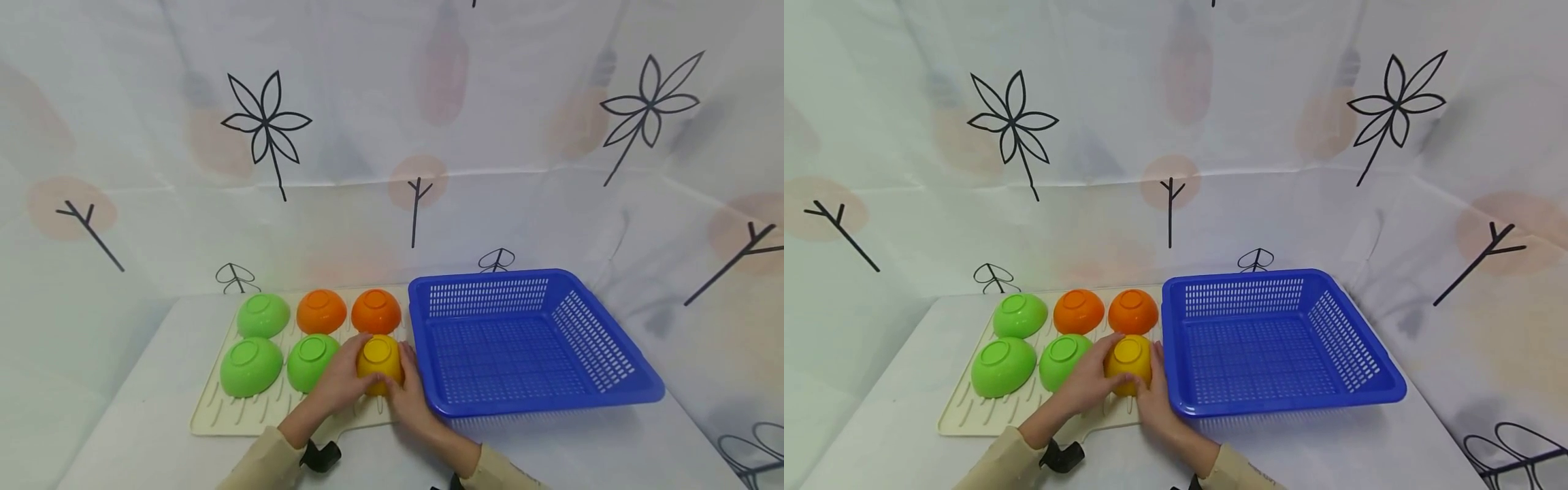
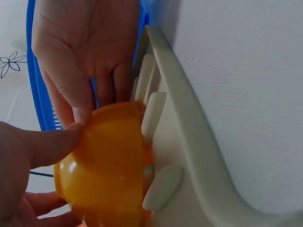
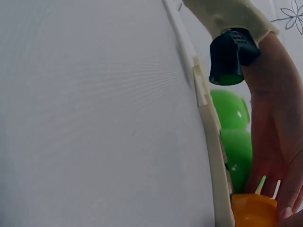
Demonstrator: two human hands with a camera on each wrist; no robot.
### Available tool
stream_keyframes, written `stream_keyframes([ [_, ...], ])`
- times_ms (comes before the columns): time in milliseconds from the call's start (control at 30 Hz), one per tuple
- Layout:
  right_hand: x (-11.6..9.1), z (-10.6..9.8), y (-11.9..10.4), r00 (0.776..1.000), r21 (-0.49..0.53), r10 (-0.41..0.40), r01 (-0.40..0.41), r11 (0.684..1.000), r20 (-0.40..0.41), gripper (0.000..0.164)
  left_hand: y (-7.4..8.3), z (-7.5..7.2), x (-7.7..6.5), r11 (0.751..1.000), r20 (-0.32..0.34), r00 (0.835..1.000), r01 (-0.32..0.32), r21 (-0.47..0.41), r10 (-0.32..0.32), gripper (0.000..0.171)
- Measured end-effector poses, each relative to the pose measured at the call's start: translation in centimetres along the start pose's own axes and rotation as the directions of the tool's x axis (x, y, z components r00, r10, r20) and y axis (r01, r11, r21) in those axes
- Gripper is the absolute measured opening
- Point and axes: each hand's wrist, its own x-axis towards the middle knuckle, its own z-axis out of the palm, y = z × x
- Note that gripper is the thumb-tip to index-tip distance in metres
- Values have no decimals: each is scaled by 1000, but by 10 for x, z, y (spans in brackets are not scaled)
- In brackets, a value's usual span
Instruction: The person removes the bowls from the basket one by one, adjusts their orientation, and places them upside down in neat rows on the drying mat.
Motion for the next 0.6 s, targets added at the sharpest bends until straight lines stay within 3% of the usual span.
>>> stream_keyframes([
  [167, 0, 1, 2, 1000, -64, -21, 22, 998, 24, 62, 1, 0, 0, 1000, 2, 1000, -3, 21, 3, 68],
  [600, -2, 2, -4, 998, -53, -33, 36, 998, 48, 62, 2, -4, -3, 1000, -11, 999, 30, -8, -30, 69],
])
